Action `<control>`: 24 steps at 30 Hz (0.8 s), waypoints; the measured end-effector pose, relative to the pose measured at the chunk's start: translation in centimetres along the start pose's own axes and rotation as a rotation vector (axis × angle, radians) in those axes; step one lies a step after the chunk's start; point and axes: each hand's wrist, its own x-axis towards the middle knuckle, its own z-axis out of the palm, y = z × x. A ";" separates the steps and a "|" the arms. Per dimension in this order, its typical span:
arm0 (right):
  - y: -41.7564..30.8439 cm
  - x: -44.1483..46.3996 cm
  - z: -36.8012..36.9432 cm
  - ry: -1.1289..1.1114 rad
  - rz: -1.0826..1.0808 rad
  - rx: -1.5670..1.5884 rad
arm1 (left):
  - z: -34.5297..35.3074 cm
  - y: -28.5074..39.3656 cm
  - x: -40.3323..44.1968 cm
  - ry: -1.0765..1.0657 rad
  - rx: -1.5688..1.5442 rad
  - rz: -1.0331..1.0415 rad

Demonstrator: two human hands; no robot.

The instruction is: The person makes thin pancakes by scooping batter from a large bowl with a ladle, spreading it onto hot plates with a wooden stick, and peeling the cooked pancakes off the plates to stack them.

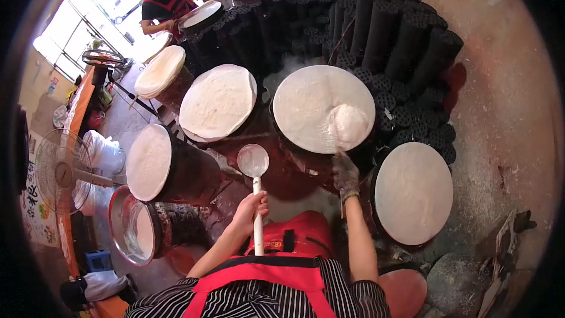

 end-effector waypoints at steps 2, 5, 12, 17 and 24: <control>2.5 -0.4 0.7 0.327 -0.487 0.280 | 0.5 0.6 -0.5 0.026 0.083 0.041; 7.8 2.6 1.2 0.322 -0.606 -0.171 | 0.9 1.4 -0.8 0.000 0.169 0.034; 6.0 -0.8 1.7 0.454 -0.448 0.090 | 1.2 2.6 -1.5 -0.062 0.272 -0.036; 5.3 1.3 0.6 0.250 -0.318 -0.004 | 1.7 2.5 -0.5 -0.111 0.282 -0.079; 4.0 2.1 -3.0 0.137 -0.258 -0.433 | 2.0 2.1 3.4 -0.072 0.378 -0.035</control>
